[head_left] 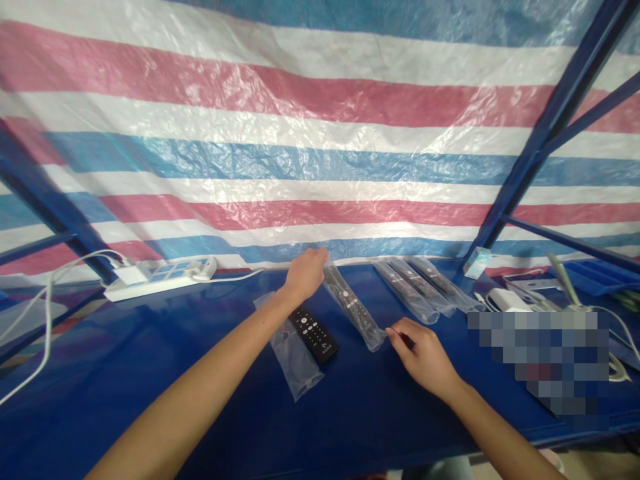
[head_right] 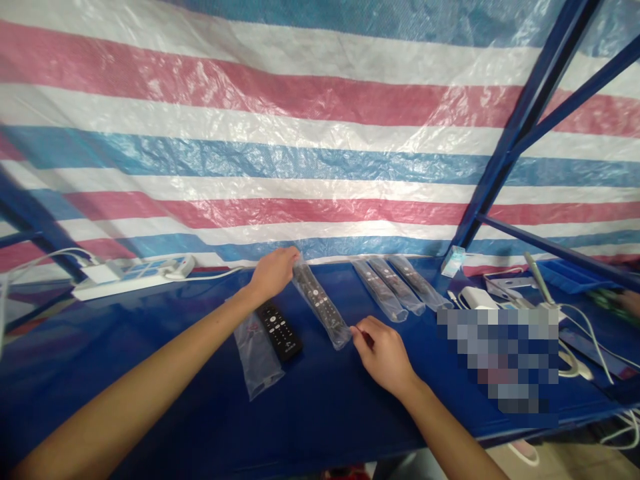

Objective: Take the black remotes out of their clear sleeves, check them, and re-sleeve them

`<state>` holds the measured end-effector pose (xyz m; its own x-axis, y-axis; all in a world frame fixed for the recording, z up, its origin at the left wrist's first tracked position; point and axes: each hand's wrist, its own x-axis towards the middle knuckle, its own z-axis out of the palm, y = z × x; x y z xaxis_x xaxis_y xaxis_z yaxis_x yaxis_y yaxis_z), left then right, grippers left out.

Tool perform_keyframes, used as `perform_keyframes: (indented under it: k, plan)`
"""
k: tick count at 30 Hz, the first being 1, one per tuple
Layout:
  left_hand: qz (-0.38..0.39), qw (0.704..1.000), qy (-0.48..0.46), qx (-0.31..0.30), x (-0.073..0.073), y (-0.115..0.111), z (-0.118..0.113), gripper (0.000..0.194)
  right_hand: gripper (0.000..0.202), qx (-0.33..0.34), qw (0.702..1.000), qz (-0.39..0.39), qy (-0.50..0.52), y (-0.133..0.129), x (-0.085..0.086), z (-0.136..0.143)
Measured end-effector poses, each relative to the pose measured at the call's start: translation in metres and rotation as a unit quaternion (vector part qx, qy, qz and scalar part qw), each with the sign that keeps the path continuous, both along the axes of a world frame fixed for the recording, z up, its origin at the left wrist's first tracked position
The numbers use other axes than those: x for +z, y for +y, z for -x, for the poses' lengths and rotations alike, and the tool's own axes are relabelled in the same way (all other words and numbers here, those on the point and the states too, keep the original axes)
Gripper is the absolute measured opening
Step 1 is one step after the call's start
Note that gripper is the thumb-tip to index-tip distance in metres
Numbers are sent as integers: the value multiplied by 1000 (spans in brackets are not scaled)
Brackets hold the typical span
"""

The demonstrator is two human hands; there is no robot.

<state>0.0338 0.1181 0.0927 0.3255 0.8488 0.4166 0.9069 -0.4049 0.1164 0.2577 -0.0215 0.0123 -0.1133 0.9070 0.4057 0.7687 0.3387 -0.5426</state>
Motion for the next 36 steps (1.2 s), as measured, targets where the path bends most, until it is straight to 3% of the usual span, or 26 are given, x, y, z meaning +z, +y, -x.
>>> perform_keyframes:
  k: [8, 12, 18, 23, 29, 33, 36]
  plan:
    - [-27, 997, -57, -53, 70, -35, -11, 18, 40, -46, 999, -18, 9, -1, 4, -4]
    - [-49, 994, -64, -68, 93, -47, -16, 18, 36, -40, 999, 23, -26, -3, 4, -2]
    - [-59, 993, -63, -84, 110, -58, -21, 18, 39, -33, 992, 69, -101, 1, 10, 10]
    - [-70, 990, -73, -96, 123, -67, -25, 18, 41, 2, 989, 102, -103, 16, 14, 18]
    - [-65, 986, -89, -124, 138, -81, -25, 17, 23, 6, 993, 81, -90, 22, 13, 27]
    - [-62, 982, -144, -108, 152, -76, -3, 16, 19, 0, 993, 71, -91, 12, 13, 19]
    - [-44, 965, -242, -95, 155, -54, 30, 19, 21, -10, 993, 83, -88, 1, 14, 5]
